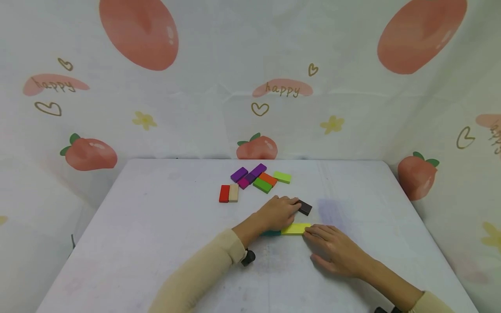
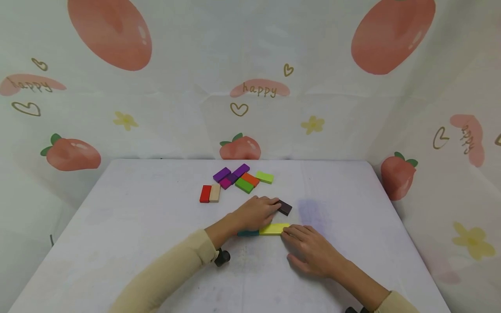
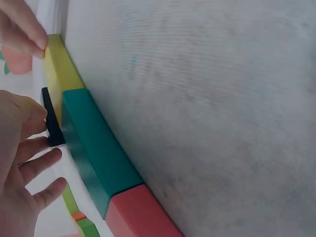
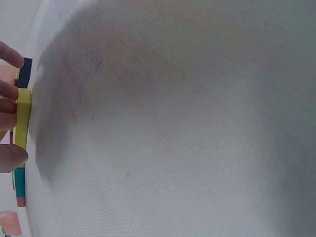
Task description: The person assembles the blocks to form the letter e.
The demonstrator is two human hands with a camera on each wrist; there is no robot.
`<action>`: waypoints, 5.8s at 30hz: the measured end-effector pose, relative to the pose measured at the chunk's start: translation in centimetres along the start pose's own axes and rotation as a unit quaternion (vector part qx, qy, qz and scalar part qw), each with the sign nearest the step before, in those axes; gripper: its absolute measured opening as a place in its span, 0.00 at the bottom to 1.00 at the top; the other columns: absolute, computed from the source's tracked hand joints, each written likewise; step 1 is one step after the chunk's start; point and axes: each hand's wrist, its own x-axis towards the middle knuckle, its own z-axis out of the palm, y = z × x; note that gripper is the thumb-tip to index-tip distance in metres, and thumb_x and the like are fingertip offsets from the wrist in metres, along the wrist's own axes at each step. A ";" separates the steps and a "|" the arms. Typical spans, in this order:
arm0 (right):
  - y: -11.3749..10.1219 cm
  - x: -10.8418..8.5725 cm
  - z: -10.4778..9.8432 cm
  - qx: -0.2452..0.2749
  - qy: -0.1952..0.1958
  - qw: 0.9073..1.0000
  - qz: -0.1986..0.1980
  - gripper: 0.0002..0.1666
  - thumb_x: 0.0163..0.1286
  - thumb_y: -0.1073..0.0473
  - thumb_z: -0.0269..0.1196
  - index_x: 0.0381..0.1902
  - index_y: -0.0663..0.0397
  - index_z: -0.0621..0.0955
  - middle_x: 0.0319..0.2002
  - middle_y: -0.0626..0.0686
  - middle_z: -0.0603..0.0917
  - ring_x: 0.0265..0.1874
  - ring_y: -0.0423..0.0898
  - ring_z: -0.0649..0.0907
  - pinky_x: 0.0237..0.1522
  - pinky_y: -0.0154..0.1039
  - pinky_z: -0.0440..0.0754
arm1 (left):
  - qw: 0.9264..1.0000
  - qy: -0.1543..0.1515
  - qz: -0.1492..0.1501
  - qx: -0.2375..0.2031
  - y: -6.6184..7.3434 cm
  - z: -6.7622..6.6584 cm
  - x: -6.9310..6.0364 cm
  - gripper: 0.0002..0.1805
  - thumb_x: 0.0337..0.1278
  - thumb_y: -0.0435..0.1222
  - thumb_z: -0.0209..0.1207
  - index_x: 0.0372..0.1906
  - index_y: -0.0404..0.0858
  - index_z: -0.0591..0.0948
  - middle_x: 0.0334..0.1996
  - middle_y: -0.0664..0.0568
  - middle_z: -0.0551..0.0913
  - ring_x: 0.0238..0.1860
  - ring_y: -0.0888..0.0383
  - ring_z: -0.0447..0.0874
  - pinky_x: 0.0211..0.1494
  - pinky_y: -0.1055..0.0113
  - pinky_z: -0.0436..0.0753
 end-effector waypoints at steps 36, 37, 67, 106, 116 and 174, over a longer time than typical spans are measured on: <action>0.0 0.0 0.1 -0.006 -0.010 1.000 0.004 0.33 0.53 0.52 0.74 0.56 0.60 0.82 0.56 0.55 0.82 0.56 0.52 0.80 0.52 0.53 0.81 | 0.987 -0.077 0.042 -0.132 -0.1 -0.6 1.0 0.32 0.63 0.43 0.56 0.72 0.40 0.70 0.75 0.55 0.63 0.73 0.59 0.63 0.73 0.64 0.63; 0.0 0.0 0.1 -0.005 -0.009 1.000 0.004 0.33 0.53 0.52 0.74 0.56 0.60 0.82 0.56 0.55 0.82 0.56 0.51 0.80 0.52 0.53 0.81 | 0.987 -0.078 0.042 -0.133 -0.1 -0.7 1.0 0.32 0.63 0.43 0.56 0.72 0.40 0.70 0.75 0.55 0.63 0.73 0.59 0.63 0.73 0.64 0.63; -0.1 -0.3 0.1 -0.008 -0.007 1.000 0.008 0.34 0.53 0.51 0.74 0.57 0.59 0.82 0.57 0.54 0.81 0.57 0.52 0.80 0.53 0.52 0.80 | 0.987 -0.078 0.055 -0.128 0.3 -0.6 1.2 0.31 0.63 0.43 0.56 0.71 0.41 0.71 0.74 0.56 0.64 0.72 0.59 0.64 0.72 0.66 0.64; 0.1 0.2 -0.1 -0.004 -0.012 1.000 0.004 0.32 0.55 0.51 0.73 0.57 0.57 0.83 0.57 0.53 0.82 0.56 0.49 0.79 0.54 0.51 0.78 | 0.990 -0.065 0.041 -0.115 -0.2 -0.6 1.3 0.29 0.65 0.44 0.56 0.70 0.43 0.73 0.73 0.57 0.66 0.72 0.60 0.65 0.72 0.64 0.66; 0.6 0.1 -0.3 0.003 0.006 1.000 0.000 0.31 0.55 0.50 0.73 0.57 0.55 0.82 0.58 0.55 0.79 0.58 0.52 0.76 0.59 0.48 0.69 | 0.991 -0.050 0.044 -0.112 0.0 -0.4 1.3 0.28 0.68 0.44 0.55 0.70 0.43 0.73 0.73 0.57 0.66 0.71 0.61 0.66 0.71 0.63 0.67; 2.7 -0.7 -0.4 0.039 -0.036 0.998 0.030 0.34 0.56 0.55 0.72 0.64 0.45 0.80 0.67 0.56 0.75 0.67 0.56 0.73 0.52 0.57 0.79 | 0.983 -0.005 -0.176 -0.044 -5.1 -0.1 1.6 0.31 0.76 0.54 0.41 0.79 0.52 0.58 0.79 0.56 0.53 0.80 0.54 0.41 0.77 0.41 0.45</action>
